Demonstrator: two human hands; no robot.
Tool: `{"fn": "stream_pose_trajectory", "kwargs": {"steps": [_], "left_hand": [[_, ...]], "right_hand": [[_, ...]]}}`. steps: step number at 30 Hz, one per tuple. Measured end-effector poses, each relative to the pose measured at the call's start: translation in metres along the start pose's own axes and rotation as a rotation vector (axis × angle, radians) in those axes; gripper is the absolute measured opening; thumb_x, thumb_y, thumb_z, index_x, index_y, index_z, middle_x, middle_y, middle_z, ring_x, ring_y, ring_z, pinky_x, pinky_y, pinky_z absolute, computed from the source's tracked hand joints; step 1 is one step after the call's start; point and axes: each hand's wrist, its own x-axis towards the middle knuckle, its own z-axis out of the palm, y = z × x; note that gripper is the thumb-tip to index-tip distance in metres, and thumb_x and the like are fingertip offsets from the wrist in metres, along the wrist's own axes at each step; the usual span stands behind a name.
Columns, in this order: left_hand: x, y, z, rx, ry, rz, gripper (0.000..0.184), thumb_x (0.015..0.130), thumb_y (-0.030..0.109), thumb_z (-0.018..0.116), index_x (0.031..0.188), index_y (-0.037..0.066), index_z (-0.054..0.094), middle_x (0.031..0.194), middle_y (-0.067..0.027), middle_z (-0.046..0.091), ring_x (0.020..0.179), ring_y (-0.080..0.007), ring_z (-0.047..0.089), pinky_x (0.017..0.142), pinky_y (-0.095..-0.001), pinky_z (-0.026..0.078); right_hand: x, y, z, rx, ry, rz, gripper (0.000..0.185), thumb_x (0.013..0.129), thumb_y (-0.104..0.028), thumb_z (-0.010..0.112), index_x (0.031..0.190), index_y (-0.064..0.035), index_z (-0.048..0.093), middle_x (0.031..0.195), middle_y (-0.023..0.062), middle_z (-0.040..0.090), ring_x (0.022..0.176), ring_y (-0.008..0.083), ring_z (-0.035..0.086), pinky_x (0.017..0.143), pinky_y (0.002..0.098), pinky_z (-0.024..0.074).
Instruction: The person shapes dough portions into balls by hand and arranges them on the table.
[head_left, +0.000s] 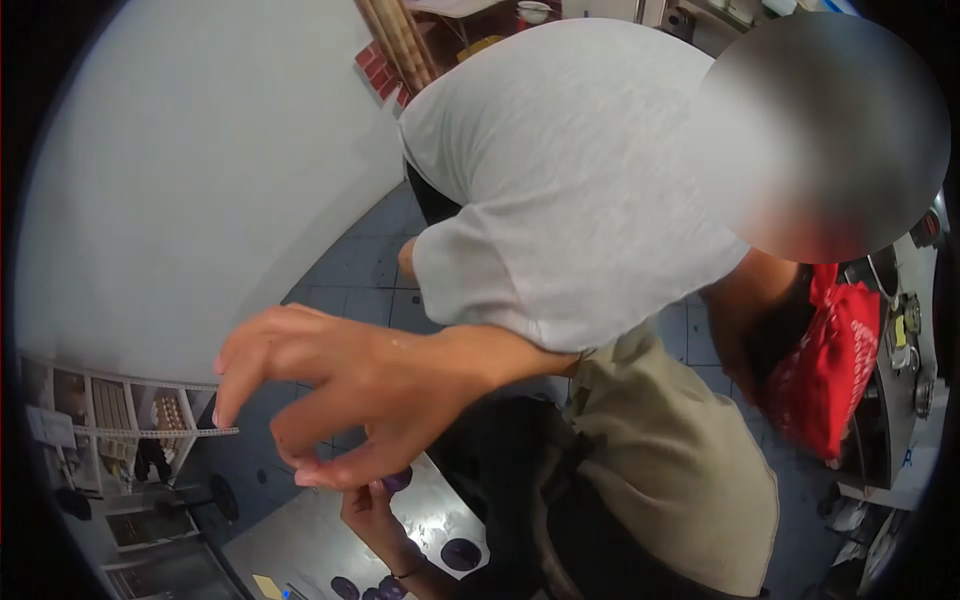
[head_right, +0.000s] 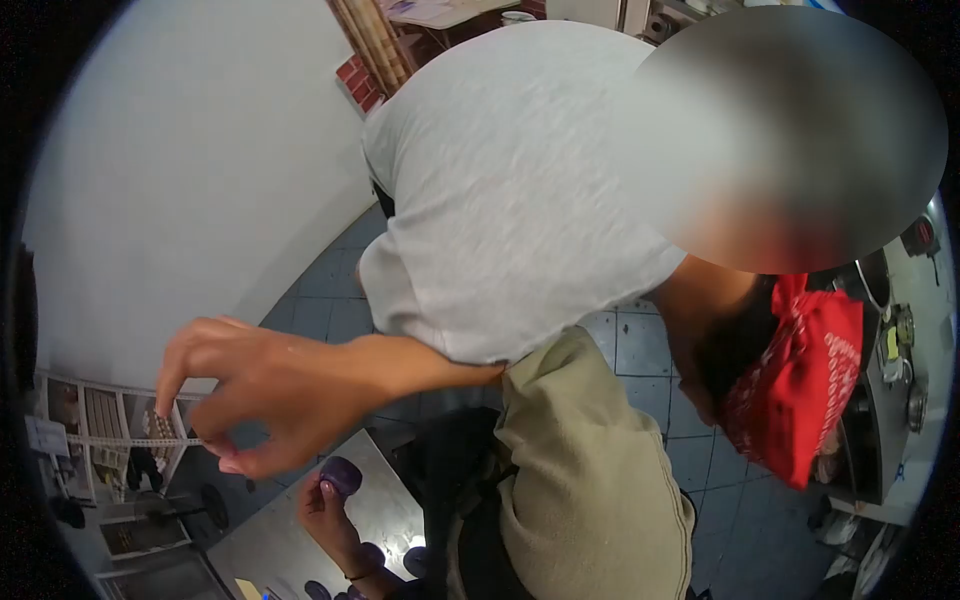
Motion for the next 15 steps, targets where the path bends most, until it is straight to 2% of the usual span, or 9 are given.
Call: {"fn": "stream_pose_trajectory", "kwargs": {"steps": [5,6,8,9,11,12,15], "left_hand": [[0.002,-0.019,-0.028,-0.186,0.095,0.014,0.026,0.093,0.015,0.06,0.111,-0.004,0.058,0.102,-0.0094,0.061,0.092,-0.0168,0.059,0.081,-0.0319,0.051],[-0.012,-0.03,-0.016,-0.198,0.107,0.036,0.026,0.093,0.015,0.06,0.111,-0.004,0.058,0.102,-0.0094,0.061,0.092,-0.0168,0.059,0.081,-0.0319,0.051],[-0.025,-0.05,-0.01,-0.357,0.183,0.053,0.029,0.091,0.017,0.063,0.111,-0.004,0.057,0.101,-0.0091,0.06,0.092,-0.0167,0.059,0.08,-0.0322,0.051],[-0.024,-0.053,-0.012,-0.389,0.196,0.076,0.029,0.091,0.017,0.063,0.111,-0.004,0.057,0.101,-0.0091,0.06,0.092,-0.0167,0.059,0.08,-0.0322,0.051],[-0.028,-0.052,-0.021,-0.384,0.191,0.037,0.027,0.089,0.017,0.066,0.108,-0.001,0.06,0.103,-0.0114,0.062,0.091,-0.0189,0.061,0.079,-0.0321,0.052],[-0.027,-0.044,-0.026,-0.132,0.173,0.04,0.032,0.09,0.027,0.065,0.099,-0.004,0.061,0.091,-0.0066,0.06,0.081,-0.0151,0.054,0.072,-0.0273,0.047],[-0.026,-0.021,-0.015,-0.145,0.2,0.014,0.031,0.09,0.026,0.065,0.098,-0.004,0.061,0.09,-0.0057,0.06,0.08,-0.0141,0.054,0.072,-0.027,0.047]], "right_hand": [[0.03,0.011,0.018,0.159,-0.195,0.015,0.011,0.07,-0.01,0.072,0.069,-0.0058,0.062,0.114,0.0043,0.057,0.118,0.0295,0.046,0.091,0.0491,0.0396],[0.022,-0.008,0.008,0.163,-0.213,-0.006,0.011,0.07,-0.01,0.072,0.069,-0.0058,0.062,0.114,0.0043,0.057,0.118,0.0295,0.046,0.091,0.0491,0.0396],[0.017,-0.04,0.0,-0.522,-0.025,-0.377,0.01,0.067,-0.011,0.071,0.068,-0.0106,0.061,0.109,0.008,0.059,0.099,0.0288,0.057,0.103,0.049,0.034],[0.026,-0.04,-0.005,-0.511,-0.053,-0.406,0.01,0.067,-0.011,0.071,0.068,-0.0106,0.061,0.109,0.008,0.059,0.099,0.0288,0.057,0.103,0.049,0.034],[0.041,-0.034,-0.021,-0.759,-0.08,-0.463,0.008,0.067,-0.01,0.069,0.066,-0.011,0.061,0.117,0.0096,0.057,0.111,0.0319,0.049,0.106,0.0542,0.0226],[0.047,-0.031,-0.032,-0.89,-0.088,-0.49,0.006,0.066,-0.01,0.068,0.065,-0.0112,0.062,0.121,0.0103,0.056,0.117,0.0334,0.045,0.108,0.0568,0.0169],[0.069,-0.026,-0.062,-1.276,-0.066,-0.59,0.005,0.065,-0.008,0.064,0.062,-0.0117,0.062,0.134,0.0127,0.053,0.135,0.038,0.033,0.113,0.0646,-0.0002]]}}
